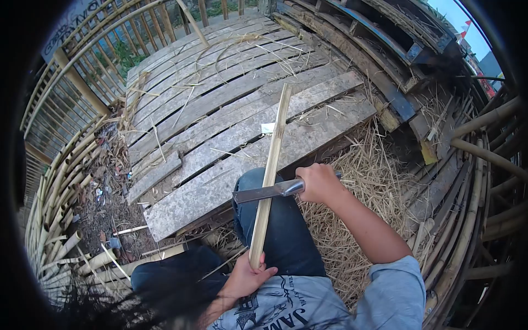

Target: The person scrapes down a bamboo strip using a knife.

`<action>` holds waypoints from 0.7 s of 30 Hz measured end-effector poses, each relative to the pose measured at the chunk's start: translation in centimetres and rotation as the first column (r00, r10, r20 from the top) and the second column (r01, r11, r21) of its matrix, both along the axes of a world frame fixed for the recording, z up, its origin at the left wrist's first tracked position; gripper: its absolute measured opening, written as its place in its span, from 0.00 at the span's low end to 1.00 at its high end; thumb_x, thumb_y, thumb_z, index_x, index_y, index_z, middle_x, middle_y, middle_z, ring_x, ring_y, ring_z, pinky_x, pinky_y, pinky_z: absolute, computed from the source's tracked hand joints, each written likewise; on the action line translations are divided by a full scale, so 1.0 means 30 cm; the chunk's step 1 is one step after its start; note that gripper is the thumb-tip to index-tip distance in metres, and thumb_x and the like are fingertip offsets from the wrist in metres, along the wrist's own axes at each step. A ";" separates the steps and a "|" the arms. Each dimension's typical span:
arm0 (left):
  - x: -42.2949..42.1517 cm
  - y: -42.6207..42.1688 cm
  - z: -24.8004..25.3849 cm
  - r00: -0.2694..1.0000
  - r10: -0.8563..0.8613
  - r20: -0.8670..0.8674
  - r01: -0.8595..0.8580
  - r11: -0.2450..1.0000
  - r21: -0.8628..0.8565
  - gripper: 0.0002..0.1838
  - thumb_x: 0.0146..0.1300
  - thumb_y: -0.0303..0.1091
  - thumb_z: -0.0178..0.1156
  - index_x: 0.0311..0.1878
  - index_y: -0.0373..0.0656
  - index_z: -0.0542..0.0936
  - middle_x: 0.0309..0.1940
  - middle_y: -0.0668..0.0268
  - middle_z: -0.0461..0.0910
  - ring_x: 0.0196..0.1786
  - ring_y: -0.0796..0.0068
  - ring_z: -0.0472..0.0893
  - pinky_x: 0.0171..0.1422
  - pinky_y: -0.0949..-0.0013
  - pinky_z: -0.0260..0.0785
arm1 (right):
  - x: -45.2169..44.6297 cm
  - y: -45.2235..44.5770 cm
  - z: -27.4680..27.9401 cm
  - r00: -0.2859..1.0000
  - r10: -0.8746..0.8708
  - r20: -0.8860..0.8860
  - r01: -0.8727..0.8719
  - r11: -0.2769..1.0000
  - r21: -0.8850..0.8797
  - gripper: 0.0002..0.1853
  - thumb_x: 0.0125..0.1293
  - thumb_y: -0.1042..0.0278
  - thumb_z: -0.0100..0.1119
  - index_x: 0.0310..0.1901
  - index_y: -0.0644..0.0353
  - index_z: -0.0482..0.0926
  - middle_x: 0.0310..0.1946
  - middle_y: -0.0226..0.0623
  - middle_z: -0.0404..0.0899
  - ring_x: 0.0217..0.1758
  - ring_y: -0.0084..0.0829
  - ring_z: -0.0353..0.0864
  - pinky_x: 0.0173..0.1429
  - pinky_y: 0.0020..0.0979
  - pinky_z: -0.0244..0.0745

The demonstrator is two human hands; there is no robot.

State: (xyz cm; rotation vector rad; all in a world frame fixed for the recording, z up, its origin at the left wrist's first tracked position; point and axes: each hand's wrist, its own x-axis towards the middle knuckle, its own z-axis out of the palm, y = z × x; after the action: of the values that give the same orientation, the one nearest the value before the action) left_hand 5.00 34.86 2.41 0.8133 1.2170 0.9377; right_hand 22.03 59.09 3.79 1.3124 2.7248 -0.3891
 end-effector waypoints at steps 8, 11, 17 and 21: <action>0.010 -0.015 0.014 0.995 0.027 -0.094 -0.025 0.999 0.027 0.18 0.55 0.26 0.70 0.33 0.43 0.66 0.19 0.76 0.64 0.22 0.88 0.63 0.25 0.79 0.57 | 0.004 -0.012 -0.030 0.994 -0.073 -0.078 0.079 0.995 0.068 0.10 0.43 0.65 0.63 0.30 0.55 0.80 0.26 0.46 0.82 0.33 0.50 0.83 0.41 0.47 0.77; 0.011 -0.012 0.032 0.995 0.025 -0.095 -0.024 1.000 0.016 0.18 0.54 0.25 0.71 0.34 0.43 0.66 0.20 0.77 0.67 0.22 0.89 0.65 0.25 0.81 0.58 | 0.007 0.012 -0.024 0.984 -0.155 -0.086 0.162 0.983 0.082 0.09 0.44 0.65 0.62 0.30 0.56 0.80 0.27 0.47 0.82 0.35 0.51 0.83 0.43 0.47 0.77; 0.023 -0.049 0.004 0.996 0.017 -0.084 -0.016 1.000 0.022 0.19 0.54 0.25 0.71 0.34 0.44 0.66 0.19 0.77 0.67 0.22 0.90 0.64 0.25 0.81 0.58 | 0.070 0.144 -0.005 0.934 -0.339 -0.111 0.353 0.922 0.157 0.10 0.48 0.65 0.59 0.32 0.58 0.83 0.31 0.52 0.83 0.38 0.53 0.83 0.46 0.48 0.77; 0.037 -0.044 -0.023 1.000 0.012 -0.002 -0.012 0.999 -0.030 0.19 0.56 0.24 0.70 0.34 0.45 0.65 0.19 0.78 0.67 0.22 0.91 0.65 0.24 0.81 0.58 | 0.065 0.070 -0.058 0.915 -0.347 -0.207 0.378 0.917 0.131 0.09 0.49 0.65 0.58 0.33 0.57 0.81 0.29 0.50 0.82 0.35 0.54 0.83 0.44 0.48 0.78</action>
State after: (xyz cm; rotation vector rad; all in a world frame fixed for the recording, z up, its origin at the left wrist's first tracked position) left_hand 6.10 33.53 1.73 0.7840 1.2363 0.9268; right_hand 23.97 61.18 2.05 1.9336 2.6955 -0.3222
